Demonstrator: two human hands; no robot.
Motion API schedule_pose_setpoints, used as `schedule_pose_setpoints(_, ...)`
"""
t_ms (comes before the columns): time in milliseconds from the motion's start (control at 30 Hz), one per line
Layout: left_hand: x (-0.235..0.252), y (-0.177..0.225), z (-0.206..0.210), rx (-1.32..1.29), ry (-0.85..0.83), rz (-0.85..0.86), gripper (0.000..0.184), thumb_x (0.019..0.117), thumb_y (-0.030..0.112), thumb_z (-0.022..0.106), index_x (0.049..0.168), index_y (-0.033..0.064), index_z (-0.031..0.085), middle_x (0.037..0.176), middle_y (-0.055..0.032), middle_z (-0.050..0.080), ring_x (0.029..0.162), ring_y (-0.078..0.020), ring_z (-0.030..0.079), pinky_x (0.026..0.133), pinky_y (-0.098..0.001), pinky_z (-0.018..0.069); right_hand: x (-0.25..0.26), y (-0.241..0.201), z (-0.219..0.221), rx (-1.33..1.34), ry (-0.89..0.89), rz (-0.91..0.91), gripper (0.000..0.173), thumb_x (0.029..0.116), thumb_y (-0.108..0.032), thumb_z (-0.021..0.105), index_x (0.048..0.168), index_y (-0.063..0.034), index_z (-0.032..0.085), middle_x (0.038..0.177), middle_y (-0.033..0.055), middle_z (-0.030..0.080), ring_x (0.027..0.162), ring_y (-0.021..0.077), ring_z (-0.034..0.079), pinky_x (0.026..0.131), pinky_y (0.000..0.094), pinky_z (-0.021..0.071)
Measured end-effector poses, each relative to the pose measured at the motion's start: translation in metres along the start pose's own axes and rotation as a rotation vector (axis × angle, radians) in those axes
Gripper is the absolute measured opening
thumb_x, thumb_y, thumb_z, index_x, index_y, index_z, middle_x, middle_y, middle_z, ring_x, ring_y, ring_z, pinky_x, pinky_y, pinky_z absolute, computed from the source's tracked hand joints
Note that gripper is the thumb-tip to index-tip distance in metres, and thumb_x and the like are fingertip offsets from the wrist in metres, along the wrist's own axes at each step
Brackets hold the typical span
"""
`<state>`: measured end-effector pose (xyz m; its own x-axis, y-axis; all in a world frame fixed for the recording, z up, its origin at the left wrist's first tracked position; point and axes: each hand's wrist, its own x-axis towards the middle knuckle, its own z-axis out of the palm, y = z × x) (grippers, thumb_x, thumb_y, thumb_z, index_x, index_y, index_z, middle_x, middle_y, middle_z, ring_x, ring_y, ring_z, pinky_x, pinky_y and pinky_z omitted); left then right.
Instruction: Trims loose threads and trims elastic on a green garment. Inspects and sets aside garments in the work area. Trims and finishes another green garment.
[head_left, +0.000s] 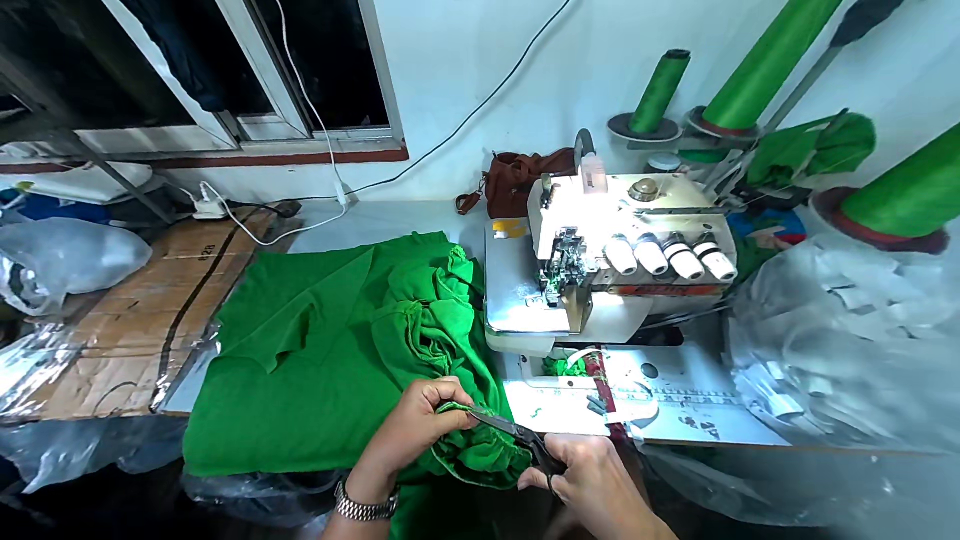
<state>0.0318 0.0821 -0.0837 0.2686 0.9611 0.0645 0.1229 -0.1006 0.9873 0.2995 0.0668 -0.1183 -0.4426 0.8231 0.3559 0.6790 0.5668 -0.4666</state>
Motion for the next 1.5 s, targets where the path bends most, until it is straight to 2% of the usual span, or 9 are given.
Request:
schedule_pose_setpoints(133,-0.006,-0.005,0.008,0.072,0.11,0.095,0.006,0.0857,0.012,0.076,0.09,0.0081,0.075,0.089,0.0017,0.068,0.085,-0.0069,0.065,0.078,-0.0228,0.0547,-0.002,0.001,0.004,-0.032,0.072,-0.043,0.05,0.083,-0.051,0.07,0.062,-0.0077,0.057,0.051,0.0045,0.051,0.045,0.015,0.054,0.043,0.0312,0.0446)
schedule_pose_setpoints(233,-0.02,-0.007,0.022,0.219,0.262,0.278,0.016,0.0864,0.005,0.072,0.1,0.0073,0.066,0.108,-0.0046,0.067,0.098,-0.0117,0.067,0.083,-0.0269,0.0596,-0.006,0.007,0.01,-0.082,0.258,-0.123,0.048,0.0909,-0.048,0.068,0.064,-0.0093,0.057,0.055,0.0026,0.053,0.049,0.0127,0.056,0.046,0.0259,0.0473)
schedule_pose_setpoints(400,-0.043,-0.012,0.032,0.442,0.412,0.511,0.015,0.0958,0.015,0.066,0.107,0.0121,0.056,0.117,-0.0049,0.062,0.108,-0.0091,0.065,0.089,-0.0224,0.0576,-0.016,0.018,0.016,-0.184,0.404,-0.245,0.049,0.0999,-0.043,0.06,0.065,-0.0098,0.054,0.056,0.0028,0.049,0.052,0.0157,0.053,0.05,0.0263,0.0449)
schedule_pose_setpoints(467,-0.046,-0.013,0.032,0.425,0.381,0.496,0.021,0.0961,0.015,0.067,0.114,0.0132,0.056,0.12,-0.0042,0.06,0.11,-0.008,0.063,0.09,-0.0218,0.0567,-0.018,0.018,0.019,-0.173,0.39,-0.226,0.05,0.0984,-0.044,0.062,0.064,-0.0095,0.054,0.055,0.003,0.049,0.052,0.0154,0.053,0.049,0.026,0.0445)
schedule_pose_setpoints(533,-0.046,-0.012,0.032,0.383,0.34,0.471,0.024,0.0953,0.018,0.072,0.118,0.0129,0.065,0.119,-0.0045,0.063,0.11,-0.0083,0.064,0.092,-0.0219,0.0564,-0.018,0.017,0.019,-0.152,0.354,-0.192,0.048,0.0954,-0.044,0.065,0.064,-0.0088,0.055,0.056,0.0038,0.052,0.052,0.0152,0.056,0.049,0.0263,0.0468)
schedule_pose_setpoints(633,-0.04,-0.008,0.028,0.311,0.286,0.417,0.016,0.0967,0.02,0.07,0.109,0.0117,0.075,0.115,-0.0038,0.068,0.106,-0.008,0.066,0.09,-0.0209,0.0568,-0.019,0.014,0.018,-0.087,0.294,-0.149,0.044,0.0894,-0.041,0.071,0.064,-0.0081,0.056,0.056,0.0045,0.053,0.052,0.0157,0.058,0.049,0.0266,0.048)
schedule_pose_setpoints(733,-0.032,-0.004,0.024,0.243,0.178,0.32,0.014,0.0973,0.016,0.067,0.106,0.0073,0.075,0.109,-0.0033,0.072,0.104,-0.0093,0.068,0.092,-0.0249,0.0567,-0.021,0.011,0.017,0.013,0.22,-0.084,0.05,0.0887,-0.046,0.071,0.062,-0.0069,0.054,0.054,0.0054,0.053,0.05,0.0143,0.056,0.047,0.027,0.0469)
schedule_pose_setpoints(1000,-0.018,0.0,0.016,0.241,0.081,0.133,0.019,0.0994,0.022,0.063,0.1,0.008,0.076,0.09,0.003,0.065,0.087,-0.0025,0.06,0.079,-0.0187,0.0496,-0.018,0.004,-0.002,0.271,-0.156,0.195,0.061,0.0791,-0.059,0.076,0.061,-0.0048,0.056,0.053,0.003,0.049,0.05,0.0119,0.047,0.049,0.0315,0.0386)
schedule_pose_setpoints(1500,-0.019,-0.005,0.018,0.204,0.098,0.137,0.016,0.0972,0.017,0.064,0.098,0.0073,0.076,0.09,0.0034,0.067,0.087,-0.0027,0.061,0.079,-0.0186,0.0508,-0.012,-0.004,0.0,0.182,-0.097,0.125,0.063,0.0784,-0.064,0.072,0.06,-0.0066,0.054,0.051,0.0029,0.046,0.048,0.0127,0.046,0.045,0.0306,0.0373)
